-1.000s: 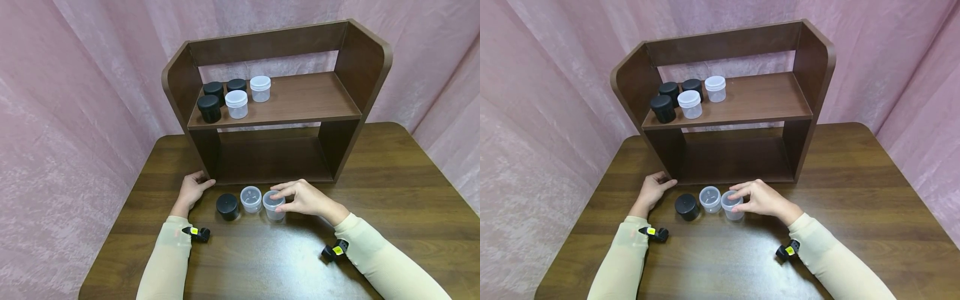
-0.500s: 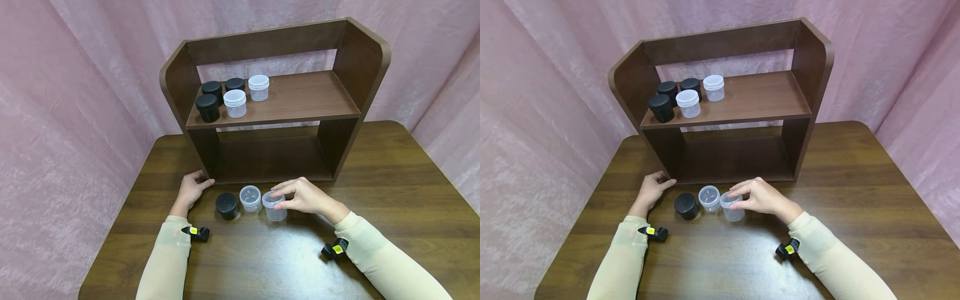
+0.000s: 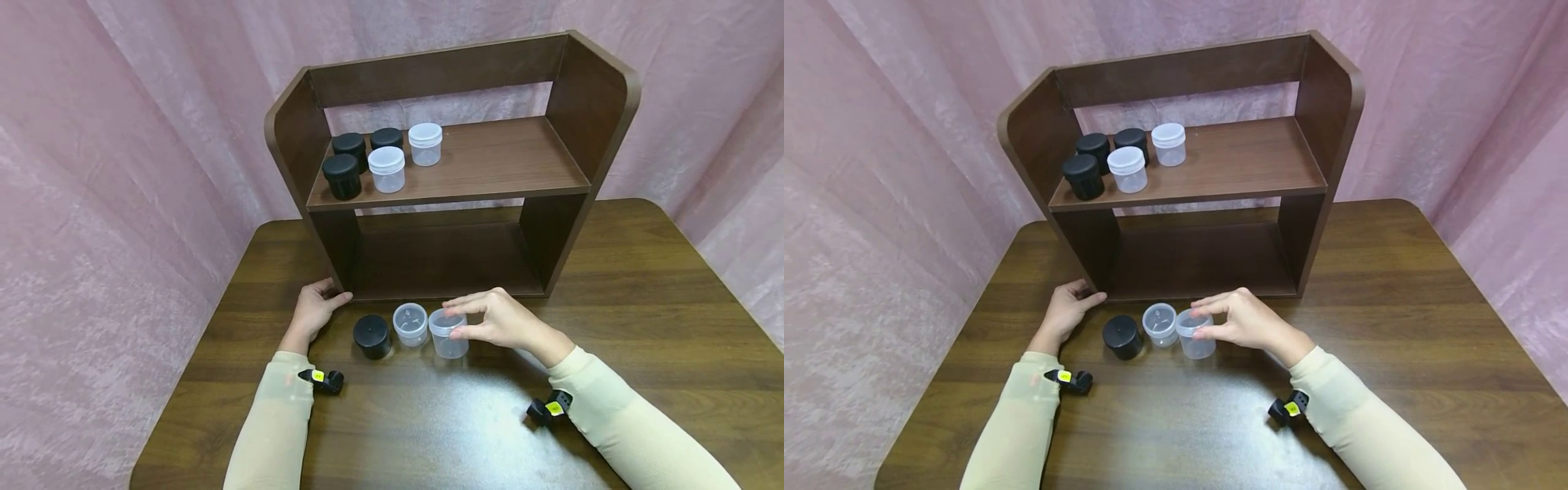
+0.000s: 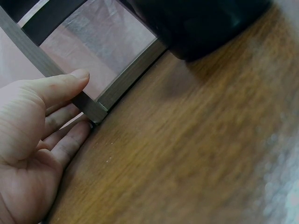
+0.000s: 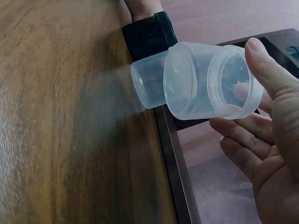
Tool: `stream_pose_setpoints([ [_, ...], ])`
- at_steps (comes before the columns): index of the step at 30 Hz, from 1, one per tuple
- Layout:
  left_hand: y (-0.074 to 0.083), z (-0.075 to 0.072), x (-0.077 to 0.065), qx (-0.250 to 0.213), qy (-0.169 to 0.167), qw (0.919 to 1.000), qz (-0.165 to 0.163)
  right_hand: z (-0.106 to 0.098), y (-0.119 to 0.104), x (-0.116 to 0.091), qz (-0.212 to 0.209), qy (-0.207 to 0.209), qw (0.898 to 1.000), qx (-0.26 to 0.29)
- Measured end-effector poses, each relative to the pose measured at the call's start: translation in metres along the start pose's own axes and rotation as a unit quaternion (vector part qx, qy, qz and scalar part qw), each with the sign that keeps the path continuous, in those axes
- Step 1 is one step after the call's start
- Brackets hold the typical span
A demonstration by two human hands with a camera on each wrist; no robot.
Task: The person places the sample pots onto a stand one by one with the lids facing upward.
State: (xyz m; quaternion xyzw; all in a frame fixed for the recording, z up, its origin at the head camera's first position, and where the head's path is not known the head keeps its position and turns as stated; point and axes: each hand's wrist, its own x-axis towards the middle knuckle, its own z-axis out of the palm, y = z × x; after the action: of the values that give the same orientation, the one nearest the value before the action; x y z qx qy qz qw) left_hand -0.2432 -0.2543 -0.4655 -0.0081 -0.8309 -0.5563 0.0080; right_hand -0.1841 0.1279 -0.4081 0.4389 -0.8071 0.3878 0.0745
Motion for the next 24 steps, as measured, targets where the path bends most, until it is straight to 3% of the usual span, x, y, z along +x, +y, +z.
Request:
stream_pose_setpoints([
  [13,-0.001,0.000,0.001,-0.004,-0.001,1.0000,0.002,-0.005,-0.006,0.002,-0.006,0.020,1.000,0.015],
  [24,0.000,-0.001,0.000,0.012,0.001,0.9999,-0.004,-0.036,-0.025,0.017,-0.065,0.063,0.996,-0.010],
])
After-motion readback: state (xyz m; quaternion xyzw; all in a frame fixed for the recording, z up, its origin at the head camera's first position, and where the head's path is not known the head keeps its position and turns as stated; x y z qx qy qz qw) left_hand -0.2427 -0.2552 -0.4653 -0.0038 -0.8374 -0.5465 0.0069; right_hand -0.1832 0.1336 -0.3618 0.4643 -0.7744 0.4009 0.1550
